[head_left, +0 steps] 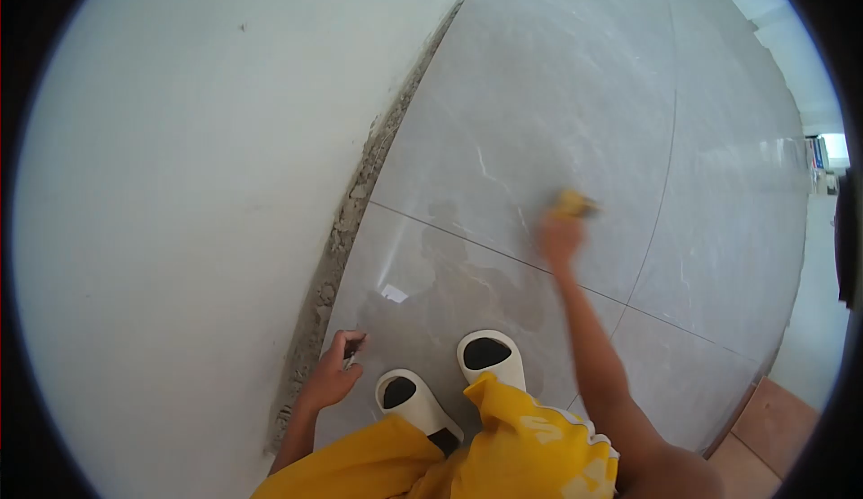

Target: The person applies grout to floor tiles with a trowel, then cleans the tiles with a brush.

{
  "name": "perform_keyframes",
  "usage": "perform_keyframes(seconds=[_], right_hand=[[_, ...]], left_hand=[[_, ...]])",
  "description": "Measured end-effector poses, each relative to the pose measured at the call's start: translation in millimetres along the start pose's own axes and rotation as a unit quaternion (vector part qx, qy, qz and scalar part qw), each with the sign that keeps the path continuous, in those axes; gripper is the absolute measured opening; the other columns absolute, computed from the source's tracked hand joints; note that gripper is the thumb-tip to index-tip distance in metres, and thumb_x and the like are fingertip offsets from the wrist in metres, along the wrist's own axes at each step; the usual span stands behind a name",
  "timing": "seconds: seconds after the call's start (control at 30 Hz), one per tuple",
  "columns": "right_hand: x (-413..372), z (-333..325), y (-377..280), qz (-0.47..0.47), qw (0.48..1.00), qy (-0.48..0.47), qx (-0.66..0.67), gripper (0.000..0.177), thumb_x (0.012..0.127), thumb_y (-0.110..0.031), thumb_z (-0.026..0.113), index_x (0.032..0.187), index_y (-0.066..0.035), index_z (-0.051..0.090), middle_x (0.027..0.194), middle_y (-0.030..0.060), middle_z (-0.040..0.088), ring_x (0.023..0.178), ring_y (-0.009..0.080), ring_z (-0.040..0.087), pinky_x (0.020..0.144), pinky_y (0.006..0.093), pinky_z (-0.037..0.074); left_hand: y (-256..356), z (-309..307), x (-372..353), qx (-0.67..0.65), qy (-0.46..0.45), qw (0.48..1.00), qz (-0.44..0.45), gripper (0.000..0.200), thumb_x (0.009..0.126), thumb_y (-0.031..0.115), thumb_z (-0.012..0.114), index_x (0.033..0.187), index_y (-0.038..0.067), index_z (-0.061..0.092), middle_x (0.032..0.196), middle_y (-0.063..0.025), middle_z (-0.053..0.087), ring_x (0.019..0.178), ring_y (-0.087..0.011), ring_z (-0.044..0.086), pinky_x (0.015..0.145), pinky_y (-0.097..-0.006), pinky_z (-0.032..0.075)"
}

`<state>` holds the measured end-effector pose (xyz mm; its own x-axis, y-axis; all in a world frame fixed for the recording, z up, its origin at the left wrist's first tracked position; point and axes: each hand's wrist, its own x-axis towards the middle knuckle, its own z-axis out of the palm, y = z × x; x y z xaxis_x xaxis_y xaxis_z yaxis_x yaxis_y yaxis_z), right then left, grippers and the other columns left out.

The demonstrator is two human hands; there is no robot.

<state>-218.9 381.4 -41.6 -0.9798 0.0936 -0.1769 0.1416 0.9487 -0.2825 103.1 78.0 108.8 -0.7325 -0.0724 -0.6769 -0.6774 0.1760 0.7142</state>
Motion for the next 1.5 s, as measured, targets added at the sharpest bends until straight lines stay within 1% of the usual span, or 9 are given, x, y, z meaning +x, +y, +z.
perform_keyframes(seconds=[0.1,0.2,0.3,0.37,0.47,0.67,0.87,1.27,1.5], right_hand=[[-43,55,-161,-0.225,0.96,0.047,0.162,0.069,0.081,-0.026,0.059,0.139,0.002,0.035,0.14,0.0273,0.04,0.123,0.0413,0.047,0.089,0.0464,0.046],[-49,0,-236,-0.237,0.92,-0.222,0.218,0.06,0.083,-0.026,0.057,0.135,-0.001,0.042,0.131,0.0262,0.049,0.109,0.0426,0.056,0.088,0.0461,0.047],[-43,-39,-211,-0.246,0.901,-0.228,0.274,0.053,0.083,-0.027,0.06,0.129,-0.002,0.049,0.116,0.0221,0.06,0.099,0.0377,0.062,0.085,0.0426,0.049],[-37,-27,-160,-0.324,0.851,-0.081,0.405,0.052,0.082,-0.028,0.066,0.125,-0.001,0.053,0.104,0.0169,0.065,0.093,0.0309,0.064,0.083,0.039,0.05],[-42,-74,-106,-0.176,0.834,-0.24,0.465,0.057,0.08,-0.027,0.07,0.127,-0.001,0.051,0.105,0.0137,0.065,0.093,0.0265,0.063,0.084,0.0363,0.049],[-41,-90,-39,-0.322,0.902,-0.171,0.233,0.057,0.079,-0.032,0.07,0.126,-0.005,0.052,0.106,0.0123,0.063,0.097,0.0257,0.061,0.086,0.038,0.048],[-56,-156,-100,-0.496,0.845,-0.158,0.12,0.042,0.08,-0.024,0.067,0.117,-0.004,0.06,0.101,0.0125,0.062,0.095,0.0291,0.059,0.086,0.0379,0.049],[-27,-212,-193,-0.565,0.804,-0.184,-0.011,0.022,0.077,-0.018,0.068,0.099,-0.012,0.066,0.093,0.0101,0.063,0.083,0.0318,0.062,0.073,0.0424,0.05],[13,-149,-182,-0.555,0.813,-0.165,0.057,0.025,0.076,-0.024,0.067,0.097,-0.011,0.066,0.091,0.0101,0.063,0.082,0.0316,0.062,0.072,0.0413,0.051]], left_hand=[[24,-2,15,0.032,-0.013,0.999,0.011,0.045,0.079,-0.004,0.049,0.122,0.001,0.041,0.122,-0.0167,0.052,0.118,-0.027,0.052,0.105,-0.0371,0.036],[50,-4,21,0.104,0.001,0.994,0.02,0.045,0.08,0.001,0.052,0.123,0.0,0.041,0.121,-0.0185,0.054,0.116,-0.0292,0.054,0.103,-0.0379,0.038],[63,-2,17,0.148,0.024,0.988,0.041,0.045,0.08,0.005,0.056,0.123,0.0,0.042,0.118,-0.0211,0.057,0.113,-0.0326,0.056,0.099,-0.0384,0.041],[45,-1,16,0.125,0.032,0.989,0.072,0.045,0.079,0.008,0.058,0.122,0.002,0.043,0.113,-0.0245,0.059,0.109,-0.0367,0.058,0.093,-0.0389,0.044],[24,12,21,0.038,-0.005,0.995,0.093,0.046,0.079,0.007,0.058,0.122,0.001,0.044,0.115,-0.022,0.059,0.11,-0.0331,0.059,0.094,-0.0376,0.044],[3,42,40,0.012,-0.05,0.986,0.157,0.045,0.079,0.002,0.054,0.122,0.0,0.043,0.119,-0.0176,0.057,0.117,-0.0267,0.055,0.101,-0.039,0.041],[40,29,35,0.04,-0.025,0.991,0.125,0.044,0.076,-0.004,0.048,0.12,0.001,0.044,0.121,-0.0157,0.055,0.115,-0.0252,0.053,0.101,-0.0372,0.04],[-27,-19,22,-0.068,-0.026,0.983,0.166,0.041,0.079,0.002,0.048,0.12,0.004,0.047,0.115,-0.01,0.055,0.11,-0.0204,0.052,0.096,-0.035,0.039],[34,-32,16,-0.032,0.052,0.994,0.088,0.045,0.088,0.007,0.054,0.131,0.002,0.042,0.127,-0.0145,0.052,0.122,-0.0254,0.049,0.106,-0.0374,0.034]])
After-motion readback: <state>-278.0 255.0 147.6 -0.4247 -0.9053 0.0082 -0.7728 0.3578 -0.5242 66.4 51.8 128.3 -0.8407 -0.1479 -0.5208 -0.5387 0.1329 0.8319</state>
